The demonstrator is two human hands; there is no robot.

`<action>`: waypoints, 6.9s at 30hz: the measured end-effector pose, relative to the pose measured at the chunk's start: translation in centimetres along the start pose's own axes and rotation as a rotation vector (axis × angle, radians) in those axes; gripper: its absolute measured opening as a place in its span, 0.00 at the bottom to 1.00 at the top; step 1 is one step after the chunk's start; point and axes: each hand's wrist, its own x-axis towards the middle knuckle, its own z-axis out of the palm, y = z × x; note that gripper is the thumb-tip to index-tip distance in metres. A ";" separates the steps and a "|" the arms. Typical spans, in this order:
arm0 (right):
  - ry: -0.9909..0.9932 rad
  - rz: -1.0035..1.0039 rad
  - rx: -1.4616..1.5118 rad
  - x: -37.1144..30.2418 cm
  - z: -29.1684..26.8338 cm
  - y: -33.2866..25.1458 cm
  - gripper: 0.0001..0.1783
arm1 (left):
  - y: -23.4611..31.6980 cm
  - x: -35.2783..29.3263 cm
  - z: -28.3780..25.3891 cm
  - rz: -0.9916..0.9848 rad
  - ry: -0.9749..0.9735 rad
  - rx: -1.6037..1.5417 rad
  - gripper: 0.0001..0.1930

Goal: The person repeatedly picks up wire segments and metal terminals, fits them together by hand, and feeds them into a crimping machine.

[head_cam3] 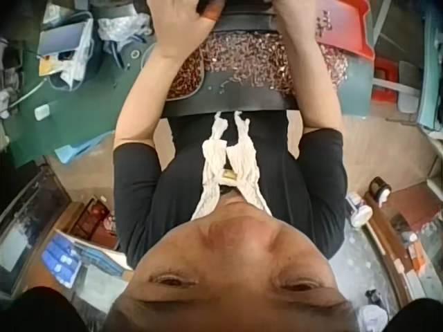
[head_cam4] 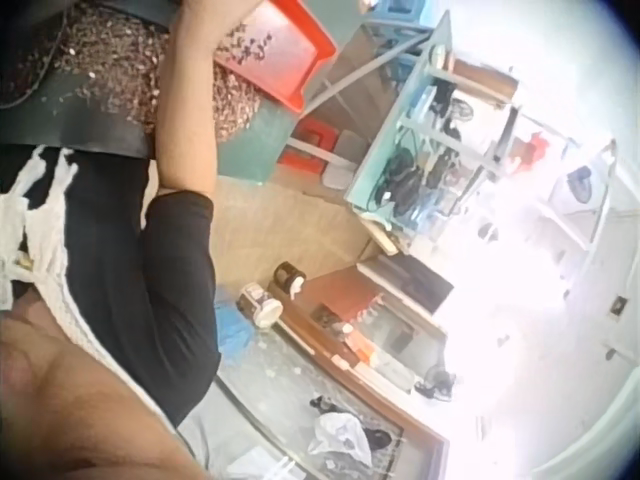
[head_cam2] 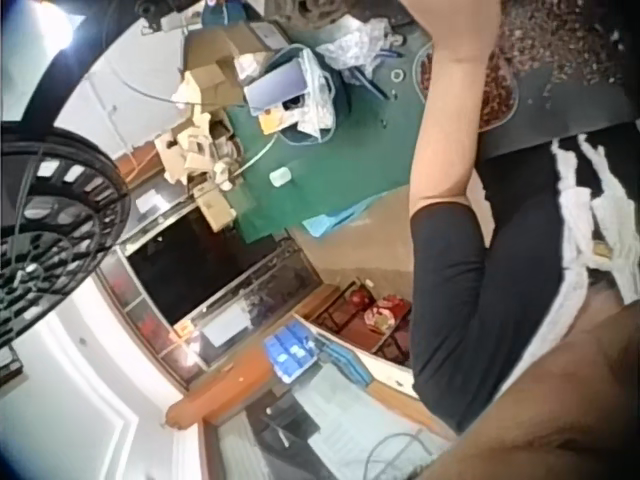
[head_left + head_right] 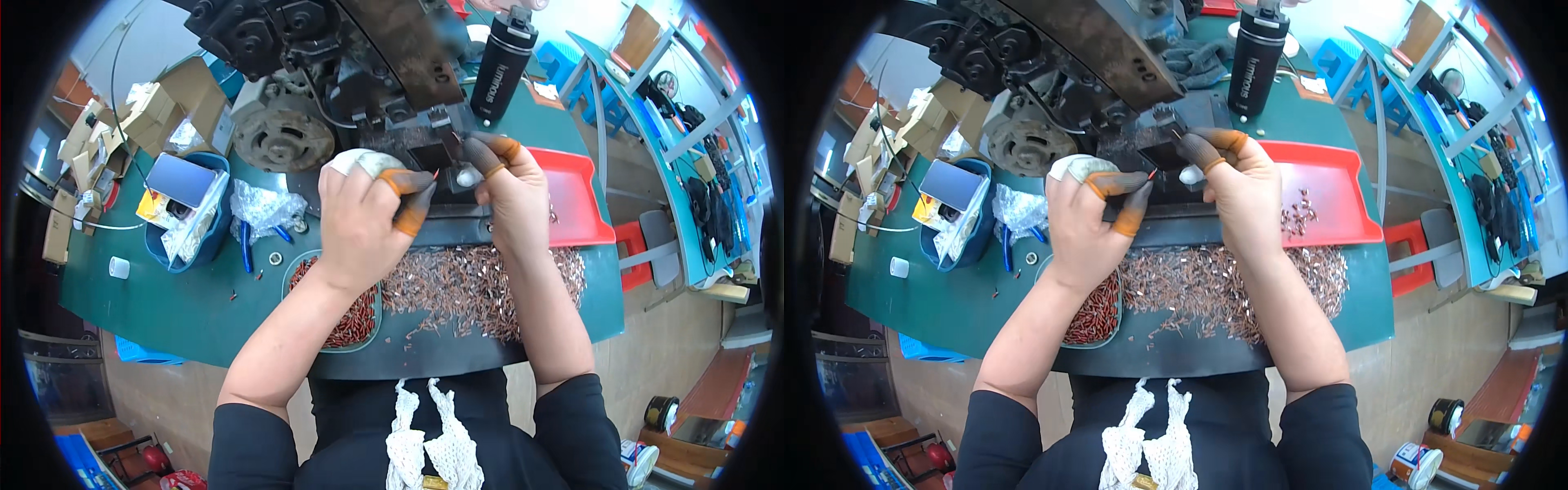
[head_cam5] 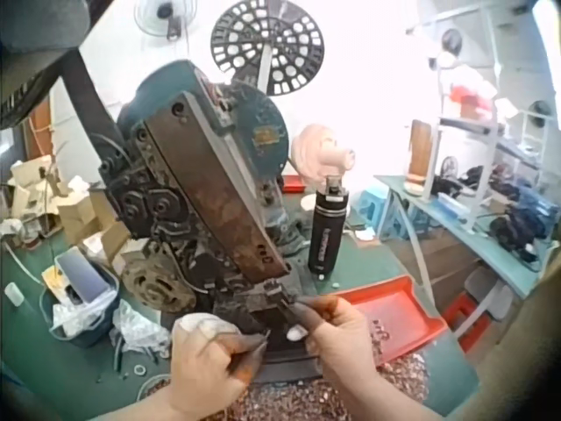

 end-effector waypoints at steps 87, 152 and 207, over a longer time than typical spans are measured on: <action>-0.246 -0.238 -0.842 -8.5 -4.2 1.0 0.10 | 1.1 -8.3 -8.1 -0.597 -0.374 0.040 0.05; -0.557 -0.233 -0.687 -13.9 -9.3 0.6 0.11 | 1.8 -3.3 -5.8 -0.876 -0.146 -0.781 0.06; -0.003 -0.246 -0.160 2.0 2.1 1.6 0.07 | -3.4 2.2 4.1 0.199 0.193 0.256 0.11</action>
